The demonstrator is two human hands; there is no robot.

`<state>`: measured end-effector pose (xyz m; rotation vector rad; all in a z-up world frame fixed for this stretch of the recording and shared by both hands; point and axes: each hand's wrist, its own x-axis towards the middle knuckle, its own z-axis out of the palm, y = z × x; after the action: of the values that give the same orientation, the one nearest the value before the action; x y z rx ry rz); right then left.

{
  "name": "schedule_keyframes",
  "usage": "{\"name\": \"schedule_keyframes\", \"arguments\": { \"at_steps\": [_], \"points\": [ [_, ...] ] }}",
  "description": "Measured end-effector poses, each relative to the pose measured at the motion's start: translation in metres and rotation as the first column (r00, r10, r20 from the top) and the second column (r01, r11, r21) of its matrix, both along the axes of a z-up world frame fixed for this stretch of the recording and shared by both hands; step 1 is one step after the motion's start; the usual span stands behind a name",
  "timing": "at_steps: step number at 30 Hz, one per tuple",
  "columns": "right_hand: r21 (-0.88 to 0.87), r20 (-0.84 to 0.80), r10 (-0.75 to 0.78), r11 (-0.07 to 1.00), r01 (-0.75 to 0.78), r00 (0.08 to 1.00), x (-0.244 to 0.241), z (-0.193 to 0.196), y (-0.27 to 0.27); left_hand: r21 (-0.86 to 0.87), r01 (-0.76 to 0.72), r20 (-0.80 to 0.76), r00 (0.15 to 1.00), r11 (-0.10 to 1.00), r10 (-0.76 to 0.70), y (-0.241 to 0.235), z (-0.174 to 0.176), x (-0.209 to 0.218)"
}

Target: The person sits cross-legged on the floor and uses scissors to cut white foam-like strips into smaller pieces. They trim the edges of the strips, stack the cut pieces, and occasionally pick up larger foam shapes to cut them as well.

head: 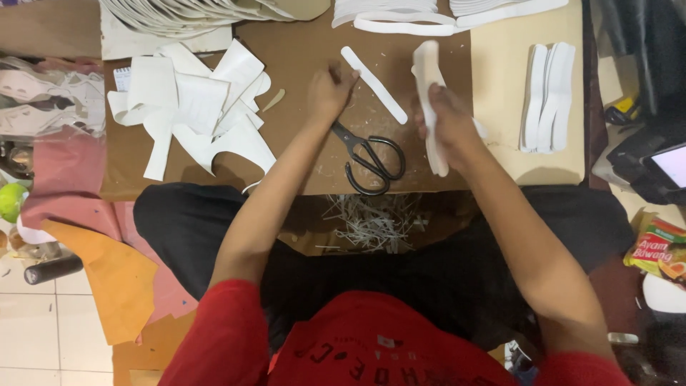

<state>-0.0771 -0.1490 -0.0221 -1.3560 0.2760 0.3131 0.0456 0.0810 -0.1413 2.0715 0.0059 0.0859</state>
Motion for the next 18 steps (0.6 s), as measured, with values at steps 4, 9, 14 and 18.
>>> {"name": "schedule_keyframes", "arguments": {
  "at_steps": [4, 9, 14, 18],
  "points": [
    [-0.005, 0.003, -0.112, 0.994, 0.112, 0.994, 0.004, 0.013, -0.003, 0.350, -0.088, 0.149, 0.988, 0.933, 0.038, -0.011, -0.011, 0.026],
    [-0.049, 0.050, -0.063, 0.997, 0.065, 0.997, 0.006, -0.005, -0.005, 0.260, -0.110, 0.188, 0.980, 0.959, 0.061, -0.024, 0.001, 0.029],
    [-0.057, 0.158, 0.001, 0.998, 0.008, 0.987, 0.019, -0.011, 0.001, -0.466, 0.114, -0.041, 0.988, 0.877, -0.151, -0.052, 0.023, 0.015],
    [-0.097, 0.242, -0.014, 0.995, 0.038, 0.970, 0.023, -0.014, 0.008, -0.832, 0.124, -0.019, 0.968, 0.540, -0.252, -0.072, 0.033, 0.006]
  ]
}}
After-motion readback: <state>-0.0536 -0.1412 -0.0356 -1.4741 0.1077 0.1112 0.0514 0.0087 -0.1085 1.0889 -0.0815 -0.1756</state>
